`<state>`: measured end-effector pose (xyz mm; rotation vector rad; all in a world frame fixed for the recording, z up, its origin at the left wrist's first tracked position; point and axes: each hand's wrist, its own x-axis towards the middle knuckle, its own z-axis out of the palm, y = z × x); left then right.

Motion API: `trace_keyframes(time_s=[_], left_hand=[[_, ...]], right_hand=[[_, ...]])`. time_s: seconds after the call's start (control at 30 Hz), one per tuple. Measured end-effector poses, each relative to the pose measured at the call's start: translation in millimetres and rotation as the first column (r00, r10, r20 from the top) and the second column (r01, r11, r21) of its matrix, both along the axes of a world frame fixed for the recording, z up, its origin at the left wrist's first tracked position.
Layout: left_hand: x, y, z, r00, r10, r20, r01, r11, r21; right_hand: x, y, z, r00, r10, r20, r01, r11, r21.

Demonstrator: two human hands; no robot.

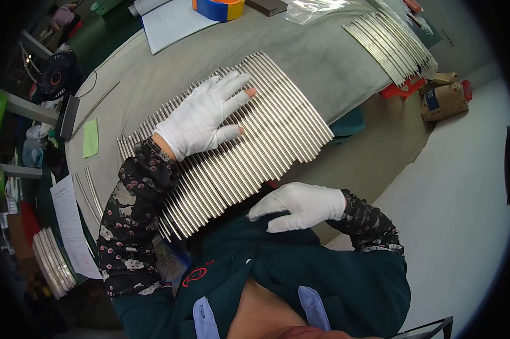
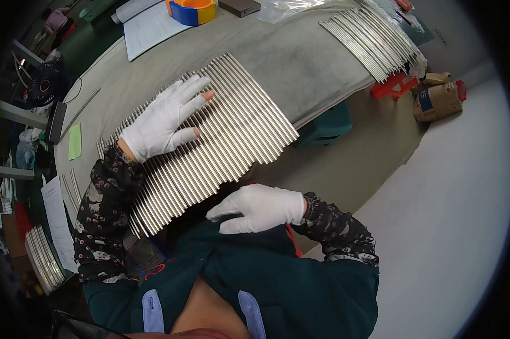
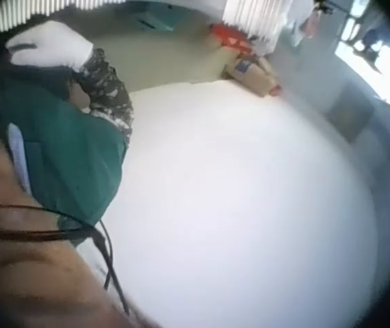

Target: Sorting, sanding the ends of, and packaging metal rods into plastic bags at an industrial workbench.

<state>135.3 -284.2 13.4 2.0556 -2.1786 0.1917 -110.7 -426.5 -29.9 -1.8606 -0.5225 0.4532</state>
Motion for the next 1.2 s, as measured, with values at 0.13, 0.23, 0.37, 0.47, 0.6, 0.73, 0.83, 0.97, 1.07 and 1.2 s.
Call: trace_keyframes(time_s=[0.13,0.23,0.37,0.47,0.6,0.73,0.83,0.97,1.07,1.2], left_hand=[[-16,-59,-10,0.997,-0.082,0.014,0.081,0.995,0.053],[-23,-87,-12,0.997,-0.069,0.024,0.067,0.995,0.073],[-25,-106,-9,0.998,-0.058,0.019,0.056,0.993,0.105],[-25,-113,-7,0.998,-0.065,0.007,0.064,0.993,0.1],[-23,-116,-10,0.999,-0.051,0.017,0.049,0.992,0.117],[-21,-119,-15,0.997,-0.073,0.034,0.07,0.994,0.079],[-19,-116,-17,0.997,-0.075,0.004,0.075,0.995,0.069],[-18,-110,-18,0.997,-0.082,-0.003,0.082,0.994,0.072],[-18,-103,-17,0.997,-0.08,-0.019,0.082,0.993,0.085],[-18,-97,-16,0.996,-0.085,-0.021,0.086,0.994,0.07]], right_hand=[[-22,-44,8,0.943,-0.328,0.062,0.333,0.929,-0.159],[-31,-59,15,0.917,-0.379,0.12,0.397,0.894,-0.209],[-30,-62,22,0.894,-0.41,0.182,0.443,0.869,-0.221],[-23,-64,29,0.892,-0.408,0.194,0.448,0.852,-0.271],[-12,-66,32,0.917,-0.383,0.107,0.396,0.855,-0.334],[-6,-66,26,0.887,-0.446,0.121,0.461,0.867,-0.189],[-10,-71,24,0.888,-0.447,0.109,0.46,0.872,-0.167],[-26,-86,27,0.835,-0.55,-0.017,0.544,0.829,-0.126],[-36,-93,34,0.773,-0.624,-0.112,0.611,0.781,-0.131],[-41,-94,38,0.691,-0.694,-0.203,0.689,0.717,-0.105]])
